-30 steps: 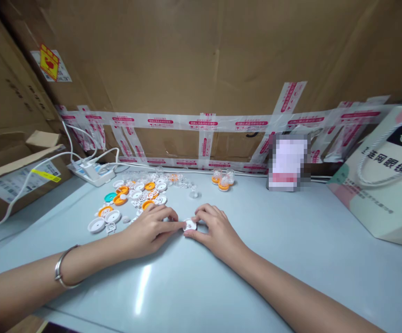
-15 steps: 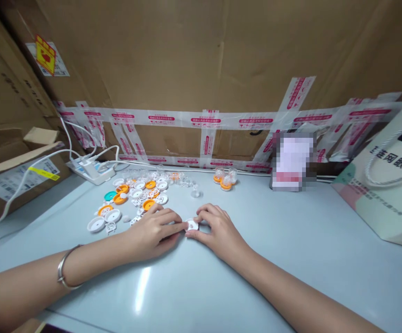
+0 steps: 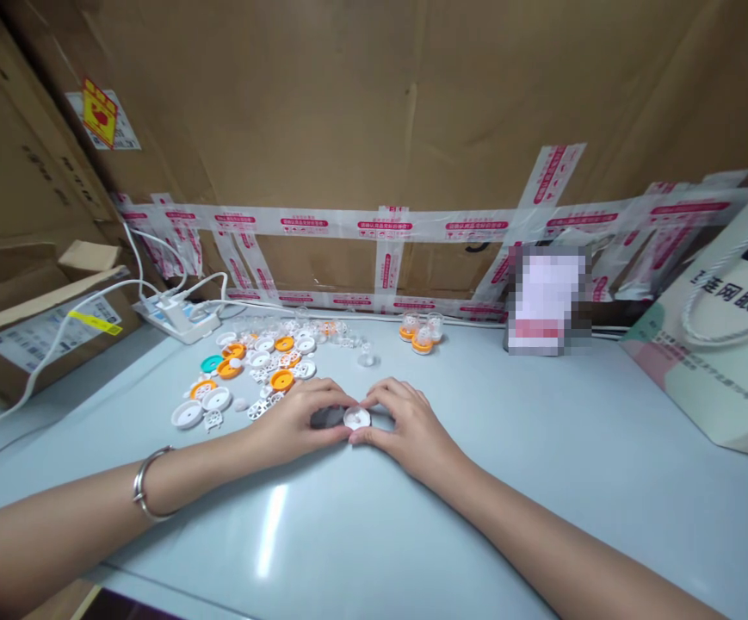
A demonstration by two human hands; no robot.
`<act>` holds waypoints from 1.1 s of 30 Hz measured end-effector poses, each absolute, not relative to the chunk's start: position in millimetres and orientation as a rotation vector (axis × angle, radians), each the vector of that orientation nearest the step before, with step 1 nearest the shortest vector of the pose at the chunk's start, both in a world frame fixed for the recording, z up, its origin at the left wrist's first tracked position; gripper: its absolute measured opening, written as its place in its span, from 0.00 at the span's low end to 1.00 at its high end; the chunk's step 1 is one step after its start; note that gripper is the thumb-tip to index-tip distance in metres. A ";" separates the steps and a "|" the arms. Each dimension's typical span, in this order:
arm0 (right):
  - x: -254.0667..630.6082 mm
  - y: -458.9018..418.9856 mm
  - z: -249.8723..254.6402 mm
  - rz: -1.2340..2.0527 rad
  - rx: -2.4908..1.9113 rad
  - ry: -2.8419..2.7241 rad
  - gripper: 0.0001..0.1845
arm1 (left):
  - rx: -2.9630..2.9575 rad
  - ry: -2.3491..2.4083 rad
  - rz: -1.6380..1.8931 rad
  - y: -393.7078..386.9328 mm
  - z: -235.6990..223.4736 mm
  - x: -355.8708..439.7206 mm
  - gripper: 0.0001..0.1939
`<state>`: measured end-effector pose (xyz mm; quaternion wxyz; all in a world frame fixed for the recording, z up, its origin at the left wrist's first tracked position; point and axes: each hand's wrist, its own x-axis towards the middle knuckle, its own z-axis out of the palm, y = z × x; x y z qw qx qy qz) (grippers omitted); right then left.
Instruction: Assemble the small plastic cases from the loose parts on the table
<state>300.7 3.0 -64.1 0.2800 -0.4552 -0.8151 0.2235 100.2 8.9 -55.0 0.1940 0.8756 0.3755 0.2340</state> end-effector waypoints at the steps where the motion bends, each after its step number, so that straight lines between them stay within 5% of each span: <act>1: 300.5 2.9 -63.9 0.601 -1.216 -2.184 0.12 | 2.448 1.058 0.657 9.0 -54.6 100.8 0.14; 10: 302.5 2.5 -58.0 0.688 -1.278 -1.951 0.13 | 2.452 1.086 0.674 7.3 -56.3 99.7 0.12; 18: 259.5 52.8 -26.7 0.378 -1.066 -2.317 0.07 | 2.494 1.068 0.678 0.4 -58.7 94.0 0.13; 33: 212.1 104.1 -61.9 0.253 -1.108 -2.443 0.13 | 2.569 1.055 0.623 -3.6 -54.3 87.4 0.15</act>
